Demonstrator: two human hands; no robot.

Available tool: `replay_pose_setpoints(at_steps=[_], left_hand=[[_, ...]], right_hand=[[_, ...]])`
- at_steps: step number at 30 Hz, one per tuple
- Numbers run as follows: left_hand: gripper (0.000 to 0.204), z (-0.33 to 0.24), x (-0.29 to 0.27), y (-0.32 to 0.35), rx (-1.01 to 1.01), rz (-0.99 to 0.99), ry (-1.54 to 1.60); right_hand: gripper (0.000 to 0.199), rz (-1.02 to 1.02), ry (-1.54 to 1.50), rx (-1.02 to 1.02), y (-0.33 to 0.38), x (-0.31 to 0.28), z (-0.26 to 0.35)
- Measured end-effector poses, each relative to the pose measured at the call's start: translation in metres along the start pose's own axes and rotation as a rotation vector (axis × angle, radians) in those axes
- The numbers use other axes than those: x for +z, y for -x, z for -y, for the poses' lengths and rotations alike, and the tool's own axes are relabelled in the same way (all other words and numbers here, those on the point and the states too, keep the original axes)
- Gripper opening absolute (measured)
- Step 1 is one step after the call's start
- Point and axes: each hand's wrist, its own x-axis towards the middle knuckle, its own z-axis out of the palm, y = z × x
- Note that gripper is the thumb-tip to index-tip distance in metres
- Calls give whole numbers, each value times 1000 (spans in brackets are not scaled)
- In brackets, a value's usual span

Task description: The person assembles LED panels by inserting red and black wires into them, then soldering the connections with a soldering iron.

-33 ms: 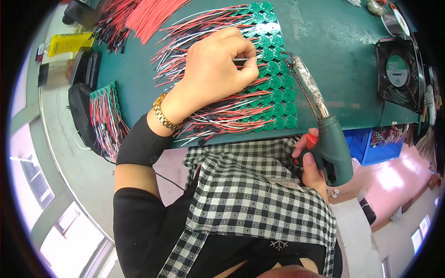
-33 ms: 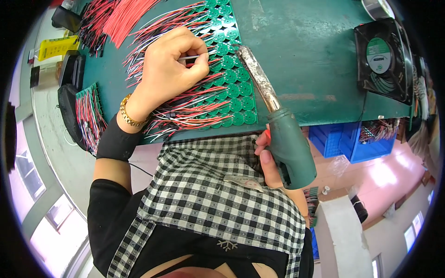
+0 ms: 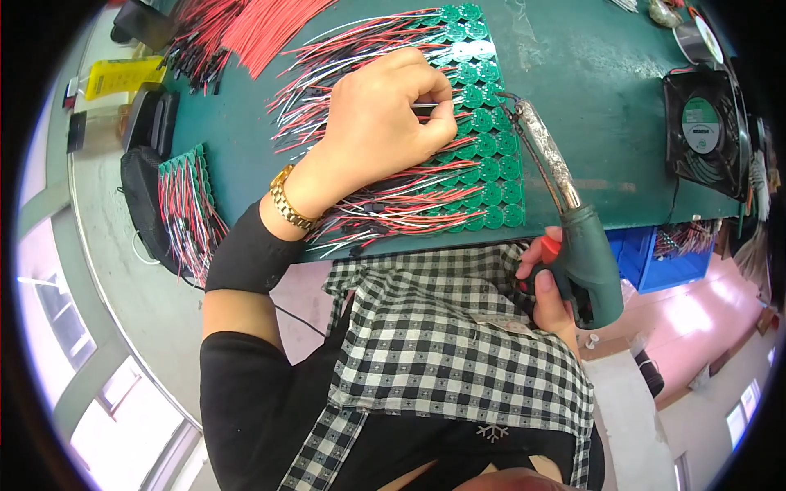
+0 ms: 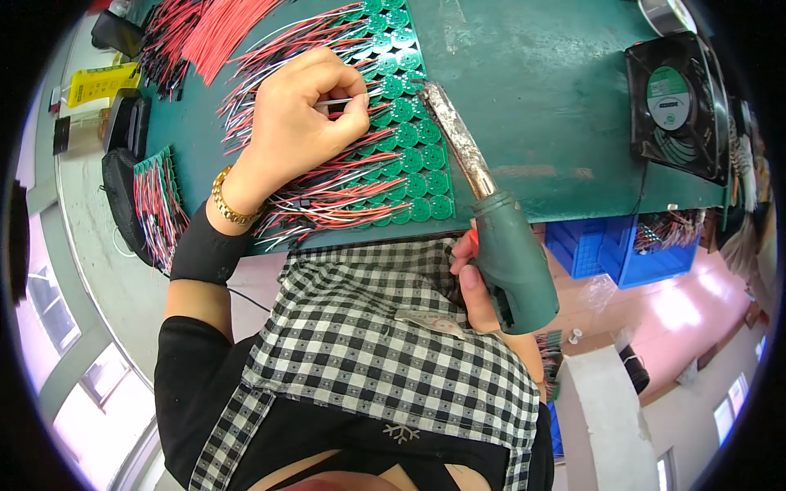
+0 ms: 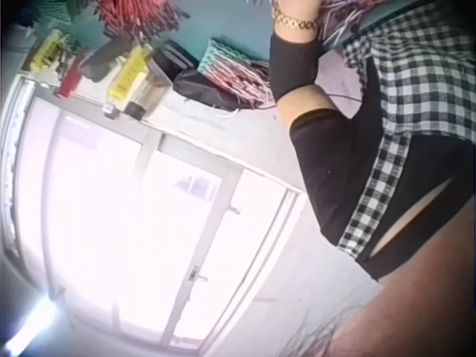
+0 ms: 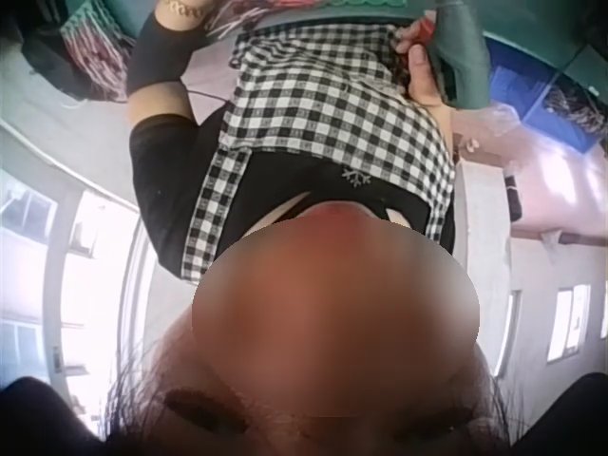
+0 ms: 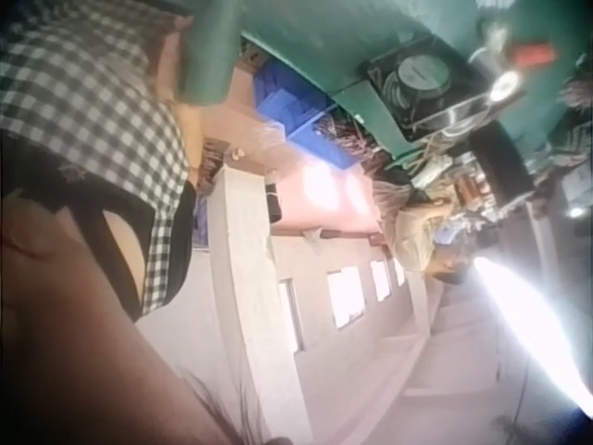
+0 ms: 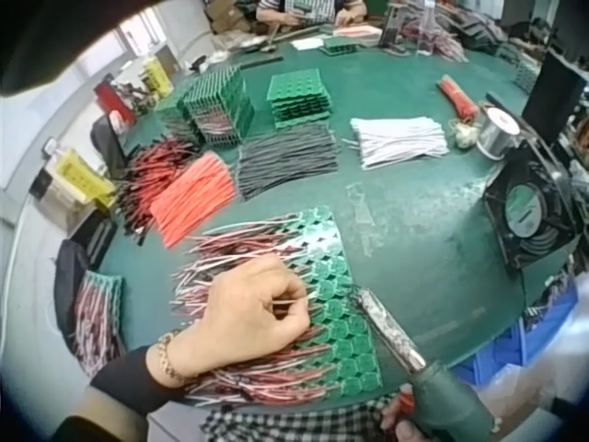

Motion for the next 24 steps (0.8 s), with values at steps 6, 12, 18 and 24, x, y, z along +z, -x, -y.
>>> replay_pose_setpoints(at_steps=[6, 12, 18, 24], left_hand=[[5, 1, 1, 1, -11, 12, 22], [6, -2, 0, 1, -15, 22, 9], [6, -1, -8, 1, 42, 105, 68], [4, -3, -17, -2, -20, 181, 202]], right_hand=[[52, 6, -40, 27, 5, -1, -5], [56, 31, 15, 14, 6, -7, -11], [52, 48, 48, -37, 5, -7, -12], [53, 79, 63, -26, 4, -10, -12]])
